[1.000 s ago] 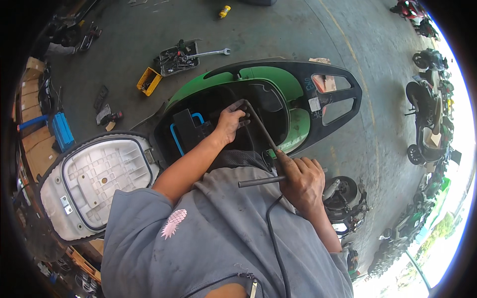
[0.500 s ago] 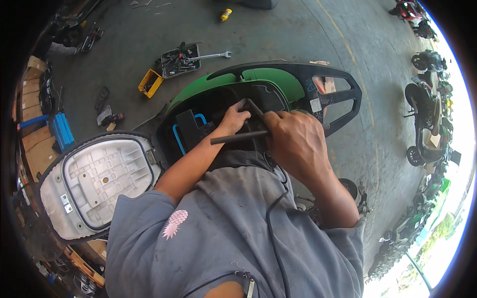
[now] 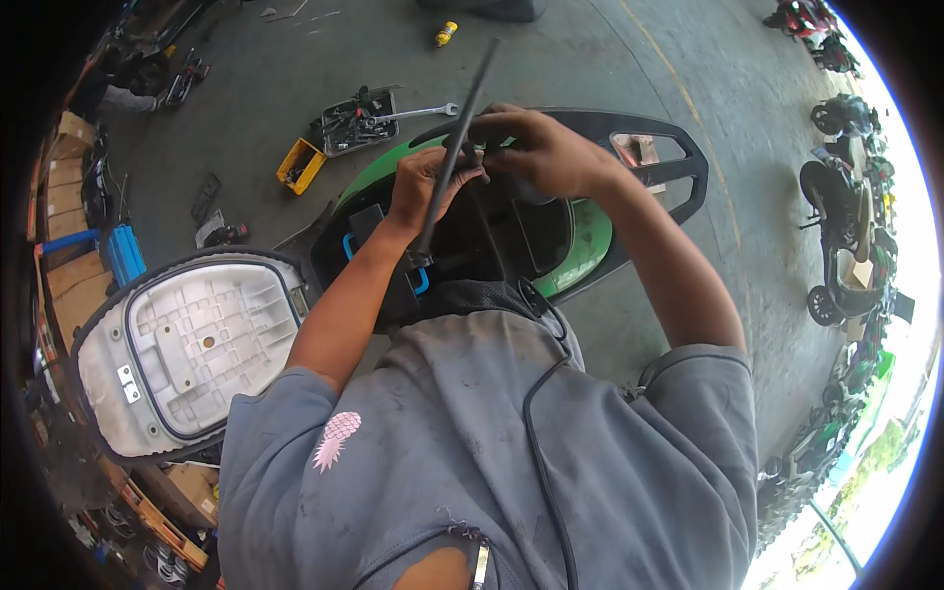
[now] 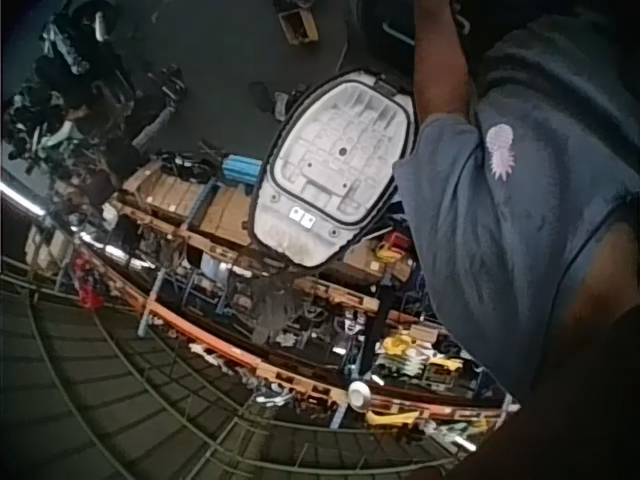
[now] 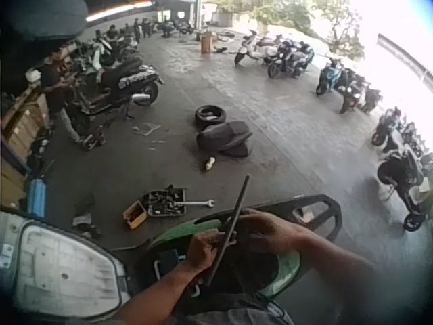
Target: The person uses a T-handle socket wrench to unscrew fasteners inside the storage compartment of a scooter, reaches into a parts bin to select a screw, and tests the fit of the scooter seat.
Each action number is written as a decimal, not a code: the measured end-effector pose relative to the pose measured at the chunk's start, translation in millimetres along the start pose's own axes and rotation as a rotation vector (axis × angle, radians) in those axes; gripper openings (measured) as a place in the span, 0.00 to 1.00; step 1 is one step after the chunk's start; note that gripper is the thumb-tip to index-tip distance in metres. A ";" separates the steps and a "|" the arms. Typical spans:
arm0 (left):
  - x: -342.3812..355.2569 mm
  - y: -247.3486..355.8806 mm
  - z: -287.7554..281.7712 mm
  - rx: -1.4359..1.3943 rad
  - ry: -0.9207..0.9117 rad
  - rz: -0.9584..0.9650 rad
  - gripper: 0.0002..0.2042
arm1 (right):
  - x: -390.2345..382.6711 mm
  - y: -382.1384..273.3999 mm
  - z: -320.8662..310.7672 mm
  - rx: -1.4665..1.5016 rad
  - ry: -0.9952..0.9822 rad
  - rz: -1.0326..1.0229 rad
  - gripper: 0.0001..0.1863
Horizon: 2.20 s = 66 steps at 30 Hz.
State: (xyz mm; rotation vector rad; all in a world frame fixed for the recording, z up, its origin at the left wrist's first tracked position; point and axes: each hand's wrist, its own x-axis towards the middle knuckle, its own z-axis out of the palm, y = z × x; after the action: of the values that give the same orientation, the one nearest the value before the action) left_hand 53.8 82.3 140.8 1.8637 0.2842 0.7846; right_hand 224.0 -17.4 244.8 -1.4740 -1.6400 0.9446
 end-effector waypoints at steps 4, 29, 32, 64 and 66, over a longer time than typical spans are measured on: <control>-2.2 1.7 -10.0 -0.020 -0.132 0.071 0.10 | -9.5 -15.1 57.6 0.033 0.316 0.077 0.22; 5.0 70.5 7.2 -0.426 0.310 -0.066 0.11 | -15.2 -16.8 54.5 -0.293 0.369 0.090 0.19; 8.1 64.3 0.0 -0.268 0.293 0.005 0.09 | -40.6 -20.6 26.5 -0.191 0.423 0.294 0.24; 0.7 43.6 -25.5 -0.236 0.027 0.024 0.08 | 83.3 -119.5 -19.6 -1.222 -0.603 -0.676 0.12; 2.7 42.2 -23.4 -0.336 0.055 0.024 0.07 | 73.6 -120.9 -8.5 -1.376 -0.613 -0.386 0.09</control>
State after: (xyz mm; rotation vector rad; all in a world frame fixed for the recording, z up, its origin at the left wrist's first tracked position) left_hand 34.4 83.0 185.1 1.5339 0.1535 0.8446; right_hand 169.5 47.3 358.6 -1.5331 -3.2134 -0.1415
